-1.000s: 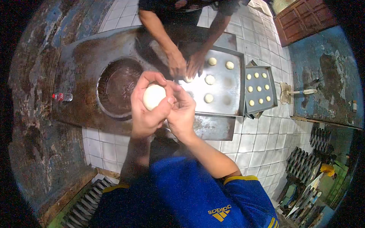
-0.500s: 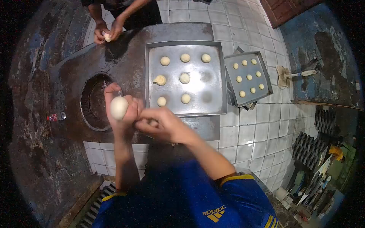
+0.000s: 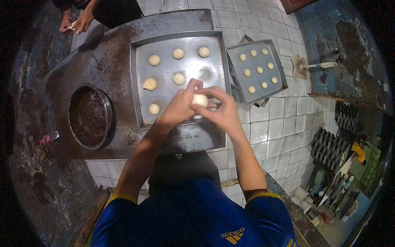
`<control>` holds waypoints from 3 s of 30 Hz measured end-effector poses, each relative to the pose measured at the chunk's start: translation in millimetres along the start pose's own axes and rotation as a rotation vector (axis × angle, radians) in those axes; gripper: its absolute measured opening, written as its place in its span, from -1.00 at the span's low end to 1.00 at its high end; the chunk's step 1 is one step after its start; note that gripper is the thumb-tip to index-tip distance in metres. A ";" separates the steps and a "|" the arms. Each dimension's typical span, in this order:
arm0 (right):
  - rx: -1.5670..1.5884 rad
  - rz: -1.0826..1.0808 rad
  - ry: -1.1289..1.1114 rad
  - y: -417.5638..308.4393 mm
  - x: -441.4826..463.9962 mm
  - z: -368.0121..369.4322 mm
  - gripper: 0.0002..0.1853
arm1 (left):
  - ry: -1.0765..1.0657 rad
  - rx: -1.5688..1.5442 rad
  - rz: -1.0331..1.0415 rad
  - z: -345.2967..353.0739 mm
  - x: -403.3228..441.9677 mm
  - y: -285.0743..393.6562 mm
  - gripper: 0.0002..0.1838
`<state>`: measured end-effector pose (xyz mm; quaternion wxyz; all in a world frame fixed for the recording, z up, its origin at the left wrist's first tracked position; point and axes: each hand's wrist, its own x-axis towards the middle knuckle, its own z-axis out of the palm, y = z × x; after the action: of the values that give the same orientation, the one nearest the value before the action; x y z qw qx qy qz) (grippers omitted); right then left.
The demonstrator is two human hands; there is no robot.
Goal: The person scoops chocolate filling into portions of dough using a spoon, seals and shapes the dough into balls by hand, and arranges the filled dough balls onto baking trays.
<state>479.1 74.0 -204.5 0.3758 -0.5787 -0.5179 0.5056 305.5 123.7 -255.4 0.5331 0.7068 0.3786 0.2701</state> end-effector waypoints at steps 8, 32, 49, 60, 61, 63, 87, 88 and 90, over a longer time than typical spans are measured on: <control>-0.432 0.001 0.126 164.7 116.8 -19.1 -0.51 | 0.167 0.041 -0.074 -38.7 -31.4 -66.6 0.14; -0.792 0.002 -0.253 139.4 195.2 238.8 -0.52 | 0.809 -0.440 -0.658 -128.3 -322.6 -58.8 -0.52; 0.469 -0.090 -0.052 -113.2 -15.7 388.7 -0.79 | 1.033 -0.323 -0.228 -234.7 -256.5 -22.1 -0.28; 0.333 -0.150 0.023 -167.9 -24.0 449.3 -0.70 | 0.631 -0.819 0.000 -305.7 -343.6 -0.4 -0.60; 0.296 -0.143 0.021 -169.6 -26.0 451.5 -0.68 | 0.696 -0.881 0.011 -306.2 -348.8 -3.8 -0.74; 0.297 -0.111 -0.002 -171.6 -27.3 454.4 -0.68 | 0.747 -0.887 0.019 -308.2 -356.6 -4.6 -0.74; -0.881 -0.147 -0.450 122.2 -132.7 438.8 -0.66 | 0.703 0.354 -0.325 -301.4 -525.6 -114.9 -0.41; -0.876 -0.149 -0.455 93.1 -122.0 445.1 -0.66 | 0.705 0.358 -0.331 -305.7 -534.7 -115.2 -0.41; -0.667 -0.187 -0.475 32.0 -86.6 467.8 -0.64 | 0.807 0.130 -0.719 -315.9 -554.2 -116.2 -0.36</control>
<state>34.4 -58.2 -314.7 0.0822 -0.4866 -0.7757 0.3934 -285.9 -142.2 -264.3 0.3596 0.4044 0.7869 0.2965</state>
